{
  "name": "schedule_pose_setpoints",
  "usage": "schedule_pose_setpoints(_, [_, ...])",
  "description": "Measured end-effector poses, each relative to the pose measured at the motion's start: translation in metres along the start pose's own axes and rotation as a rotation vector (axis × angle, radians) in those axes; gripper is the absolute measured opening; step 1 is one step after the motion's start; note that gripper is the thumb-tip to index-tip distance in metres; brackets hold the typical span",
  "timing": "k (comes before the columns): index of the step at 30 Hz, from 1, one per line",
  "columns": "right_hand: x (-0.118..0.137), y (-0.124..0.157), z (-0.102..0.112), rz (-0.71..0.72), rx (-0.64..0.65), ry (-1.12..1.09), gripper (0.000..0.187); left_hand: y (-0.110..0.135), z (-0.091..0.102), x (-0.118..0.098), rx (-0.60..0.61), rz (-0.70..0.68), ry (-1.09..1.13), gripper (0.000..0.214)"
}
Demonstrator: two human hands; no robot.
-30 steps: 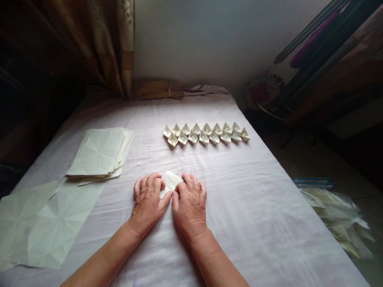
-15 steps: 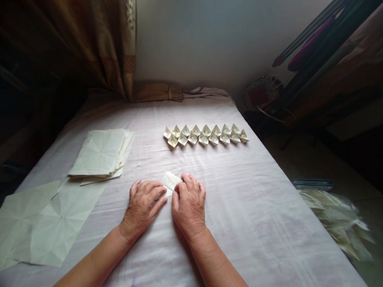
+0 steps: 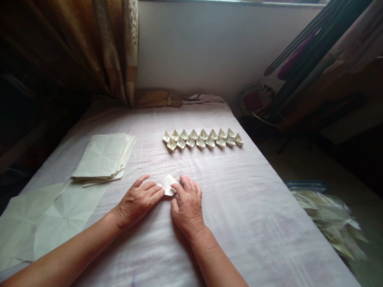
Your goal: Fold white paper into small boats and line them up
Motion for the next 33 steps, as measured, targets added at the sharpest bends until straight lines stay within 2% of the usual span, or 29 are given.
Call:
schedule_pose_setpoints(4, [0.002, 0.0, 0.002, 0.124, -0.015, 0.028, 0.026, 0.021, 0.0, 0.01, -0.105, -0.02, -0.006, 0.022])
schedule_pose_setpoints(8, [0.011, 0.0, 0.005, 0.343, 0.027, 0.051, 0.015, 0.04, 0.0, 0.012, -0.137, 0.013, 0.011, 0.02])
schedule_pose_setpoints(12, [0.015, -0.002, 0.006, 0.457, 0.072, 0.026, 0.014, 0.046, -0.002, -0.005, -0.12, 0.052, 0.082, 0.021])
schedule_pose_setpoints(17, [0.012, -0.007, 0.011, 0.546, 0.184, 0.032, 0.022, 0.05, -0.003, -0.022, -0.174, 0.147, 0.127, 0.03])
schedule_pose_setpoints(23, [0.008, -0.022, 0.017, 0.51, 0.344, -0.002, 0.013, 0.051, -0.001, -0.022, -0.177, 0.191, 0.195, 0.029])
schedule_pose_setpoints(25, [0.01, -0.026, 0.014, 0.481, 0.368, -0.039, 0.017, 0.052, -0.001, -0.022, -0.193, 0.199, 0.214, 0.028])
schedule_pose_setpoints(33, [0.017, -0.03, -0.007, 0.25, 0.264, -0.174, 0.008, 0.054, -0.003, -0.022, -0.242, 0.239, 0.27, 0.024])
Point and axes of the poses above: each hand's wrist, its own y-axis away from the middle knuckle, its own z-axis out of the back of the hand, x = y × z, the point moved 2 cm from there along -y, towards the middle knuckle, and after that the axes turned 10 degrees about -z, right-handed, at the moved point
